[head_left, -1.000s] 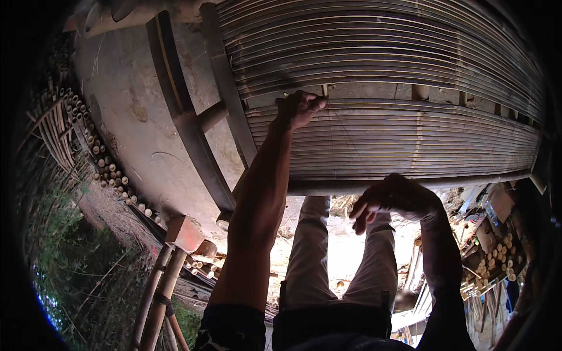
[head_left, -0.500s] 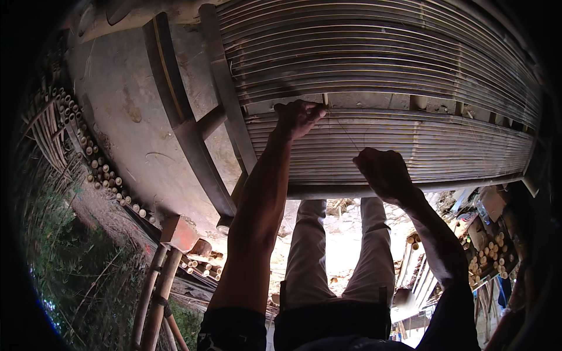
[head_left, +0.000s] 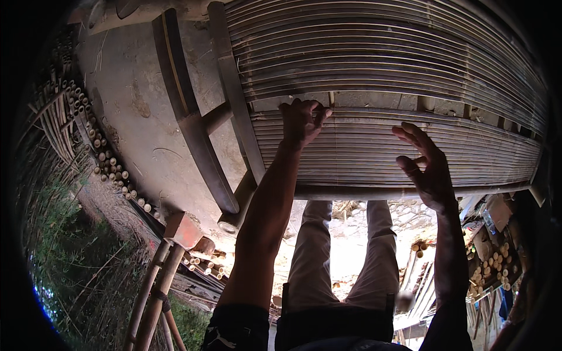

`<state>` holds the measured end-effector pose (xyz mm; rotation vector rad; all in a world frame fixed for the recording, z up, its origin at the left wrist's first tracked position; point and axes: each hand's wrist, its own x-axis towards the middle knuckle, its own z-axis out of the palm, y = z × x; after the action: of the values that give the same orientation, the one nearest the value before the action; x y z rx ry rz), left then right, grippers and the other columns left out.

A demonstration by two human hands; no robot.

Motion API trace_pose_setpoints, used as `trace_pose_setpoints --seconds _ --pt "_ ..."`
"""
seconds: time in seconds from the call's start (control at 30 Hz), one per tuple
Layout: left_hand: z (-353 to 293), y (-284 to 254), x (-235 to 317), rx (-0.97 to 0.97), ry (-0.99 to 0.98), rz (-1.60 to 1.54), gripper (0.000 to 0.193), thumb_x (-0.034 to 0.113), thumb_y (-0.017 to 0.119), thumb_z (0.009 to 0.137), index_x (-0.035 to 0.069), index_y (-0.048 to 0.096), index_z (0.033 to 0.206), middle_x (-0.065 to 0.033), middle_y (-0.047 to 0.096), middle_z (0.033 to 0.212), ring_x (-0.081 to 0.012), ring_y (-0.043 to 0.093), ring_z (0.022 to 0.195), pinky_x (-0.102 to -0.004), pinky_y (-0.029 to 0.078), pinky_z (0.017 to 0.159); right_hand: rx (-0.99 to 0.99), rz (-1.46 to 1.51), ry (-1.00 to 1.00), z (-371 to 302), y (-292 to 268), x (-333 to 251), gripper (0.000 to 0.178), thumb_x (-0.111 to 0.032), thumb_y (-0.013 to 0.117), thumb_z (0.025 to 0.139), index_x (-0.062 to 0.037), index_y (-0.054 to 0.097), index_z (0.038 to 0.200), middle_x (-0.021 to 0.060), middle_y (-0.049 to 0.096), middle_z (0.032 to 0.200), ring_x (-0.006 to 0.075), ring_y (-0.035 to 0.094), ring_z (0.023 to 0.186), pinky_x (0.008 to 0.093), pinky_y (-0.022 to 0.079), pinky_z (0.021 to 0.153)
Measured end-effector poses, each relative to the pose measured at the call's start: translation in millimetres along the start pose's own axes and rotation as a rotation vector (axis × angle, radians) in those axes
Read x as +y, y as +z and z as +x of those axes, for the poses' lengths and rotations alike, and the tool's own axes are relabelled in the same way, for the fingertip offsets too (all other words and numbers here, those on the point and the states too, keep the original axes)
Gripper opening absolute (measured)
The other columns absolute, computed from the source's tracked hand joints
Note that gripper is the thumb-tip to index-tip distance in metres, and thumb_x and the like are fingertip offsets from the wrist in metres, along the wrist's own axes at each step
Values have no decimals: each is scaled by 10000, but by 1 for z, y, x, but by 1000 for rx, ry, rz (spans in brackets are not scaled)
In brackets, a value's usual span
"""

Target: The person weaves thin bamboo strips into a larger bamboo frame using their hands. They repeatedly pass the strips through the frame and adjust them to maintain alignment and tension. The process is continuous and methodical, focusing on the interlacing of the strips.

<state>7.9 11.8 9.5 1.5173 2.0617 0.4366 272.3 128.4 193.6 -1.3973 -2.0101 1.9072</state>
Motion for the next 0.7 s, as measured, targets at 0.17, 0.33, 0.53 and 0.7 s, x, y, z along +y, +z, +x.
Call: trace_pose_setpoints --seconds 0.17,0.33,0.53,0.7 --pt "0 -4 6 25 -21 121 361 502 672 853 148 717 801 -48 651 690 -248 621 770 -459 422 782 296 114 322 -48 -57 38 595 -322 624 938 -33 431 1421 144 616 1291 252 669 1073 241 523 638" --pt "-8 -5 25 164 -24 160 459 541 688 823 176 652 1099 -53 619 1095 -265 565 1015 -467 408 902 998 840 261 -56 -73 63 499 -285 458 1024 -24 397 1445 117 455 1458 266 434 1338 405 389 1057" --pt "-15 3 39 396 51 448 533 540 579 883 194 524 1285 -42 497 1255 -272 428 1200 -504 297 986 868 1 132 -51 -87 114 434 -275 476 1017 -98 439 1411 68 687 1142 242 448 1336 449 282 1147" --pt "-11 12 26 371 34 341 261 371 607 929 195 583 1120 16 585 1067 -243 515 1071 -478 325 914 711 -329 99 -44 -70 119 401 -251 468 1031 -26 394 1354 96 732 1010 269 548 1239 413 314 1117"
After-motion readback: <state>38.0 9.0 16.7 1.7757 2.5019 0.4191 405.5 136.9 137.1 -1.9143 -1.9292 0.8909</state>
